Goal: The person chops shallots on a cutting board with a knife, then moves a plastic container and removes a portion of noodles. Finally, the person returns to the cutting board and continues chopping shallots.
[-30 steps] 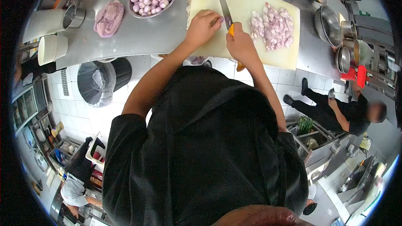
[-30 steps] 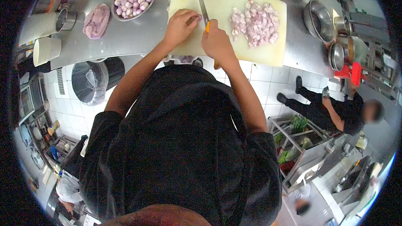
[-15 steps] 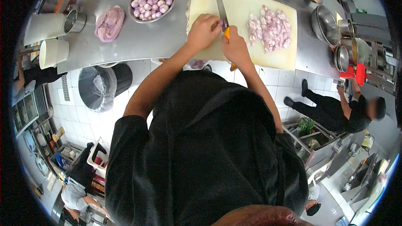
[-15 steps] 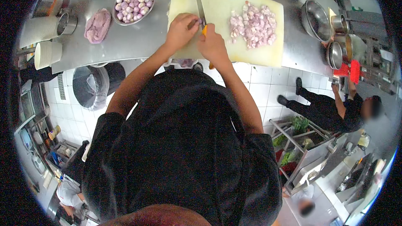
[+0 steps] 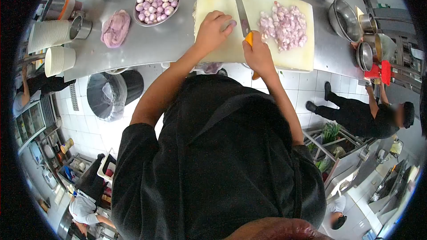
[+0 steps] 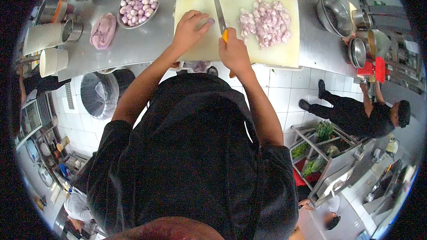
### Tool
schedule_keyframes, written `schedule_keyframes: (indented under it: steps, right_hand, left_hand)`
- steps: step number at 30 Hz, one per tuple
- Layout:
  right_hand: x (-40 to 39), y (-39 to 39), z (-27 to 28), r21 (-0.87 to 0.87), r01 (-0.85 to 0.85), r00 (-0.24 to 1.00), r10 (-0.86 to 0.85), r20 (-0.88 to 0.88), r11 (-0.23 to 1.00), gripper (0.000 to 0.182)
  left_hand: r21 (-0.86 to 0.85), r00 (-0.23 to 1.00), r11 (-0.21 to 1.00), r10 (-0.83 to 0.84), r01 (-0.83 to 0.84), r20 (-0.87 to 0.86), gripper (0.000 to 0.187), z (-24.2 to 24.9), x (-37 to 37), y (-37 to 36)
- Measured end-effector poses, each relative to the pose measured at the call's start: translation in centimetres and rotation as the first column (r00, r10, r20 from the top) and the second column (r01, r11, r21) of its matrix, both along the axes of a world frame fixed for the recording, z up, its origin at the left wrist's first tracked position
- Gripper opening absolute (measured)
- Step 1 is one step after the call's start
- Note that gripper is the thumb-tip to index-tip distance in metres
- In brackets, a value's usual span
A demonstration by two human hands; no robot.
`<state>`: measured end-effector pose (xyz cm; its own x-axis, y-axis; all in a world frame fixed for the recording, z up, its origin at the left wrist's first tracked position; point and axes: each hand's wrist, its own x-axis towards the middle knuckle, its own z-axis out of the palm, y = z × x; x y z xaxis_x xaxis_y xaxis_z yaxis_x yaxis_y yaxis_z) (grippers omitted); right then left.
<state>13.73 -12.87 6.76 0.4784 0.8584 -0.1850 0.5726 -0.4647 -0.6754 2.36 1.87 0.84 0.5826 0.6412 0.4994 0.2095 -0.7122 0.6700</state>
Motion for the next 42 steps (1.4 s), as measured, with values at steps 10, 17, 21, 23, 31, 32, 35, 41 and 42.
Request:
schedule_keyframes:
  steps: [10, 17, 21, 23, 31, 32, 35, 41, 42]
  right_hand:
    - [-0.2, 0.9, 1.2, -0.114, -0.060, 0.997, 0.066, 0.045, 0.992, 0.034]
    - [-0.8, 1.7, 1.5, -0.122, -0.055, 0.997, 0.061, 0.047, 0.991, 0.033]
    - [-0.5, 3.0, -1.3, -0.092, -0.040, 0.998, 0.044, 0.048, 0.995, 0.033]
    - [0.0, 3.2, 0.3, -0.110, -0.055, 0.997, 0.060, 0.039, 0.992, 0.032]
    - [-0.6, 4.1, -0.9, -0.131, -0.015, 0.995, 0.028, 0.098, 0.991, 0.029]
    - [-0.2, 3.9, -0.2, -0.137, -0.026, 0.996, 0.038, 0.086, 0.990, 0.030]
    - [-0.5, 3.6, 1.0, -0.173, -0.020, 0.995, 0.036, 0.095, 0.985, 0.030]
    - [-0.8, 3.6, 0.4, -0.166, -0.026, 0.995, 0.041, 0.091, 0.986, 0.032]
    - [-0.8, 3.5, 1.8, -0.196, -0.035, 0.995, 0.052, 0.080, 0.980, 0.033]
  left_hand:
    - [-0.078, 0.983, 0.989, -0.138, 0.129, -0.123, 0.020, -0.6, 0.3, 1.0]
    - [-0.112, 0.991, 0.988, -0.111, 0.102, -0.075, 0.015, -1.4, 0.6, 1.2]
    - [-0.070, 0.991, 0.992, -0.112, 0.107, -0.074, 0.016, -1.5, 0.6, 1.3]
    - [-0.081, 0.987, 0.990, -0.124, 0.115, -0.106, 0.017, -1.4, 0.4, 1.5]
    - [-0.152, 0.987, 0.983, -0.116, 0.099, -0.108, 0.015, -1.2, 0.3, 1.3]
    - [-0.170, 0.987, 0.980, -0.120, 0.101, -0.109, 0.015, -1.1, 0.1, 1.4]
    - [-0.109, 0.985, 0.989, -0.118, 0.104, -0.127, 0.014, -1.3, 0.1, 1.5]
    - [-0.091, 0.987, 0.988, -0.132, 0.124, -0.087, 0.013, -1.4, 0.1, 1.5]
    - [-0.091, 0.987, 0.989, -0.127, 0.119, -0.096, 0.013, -1.5, 0.0, 1.3]
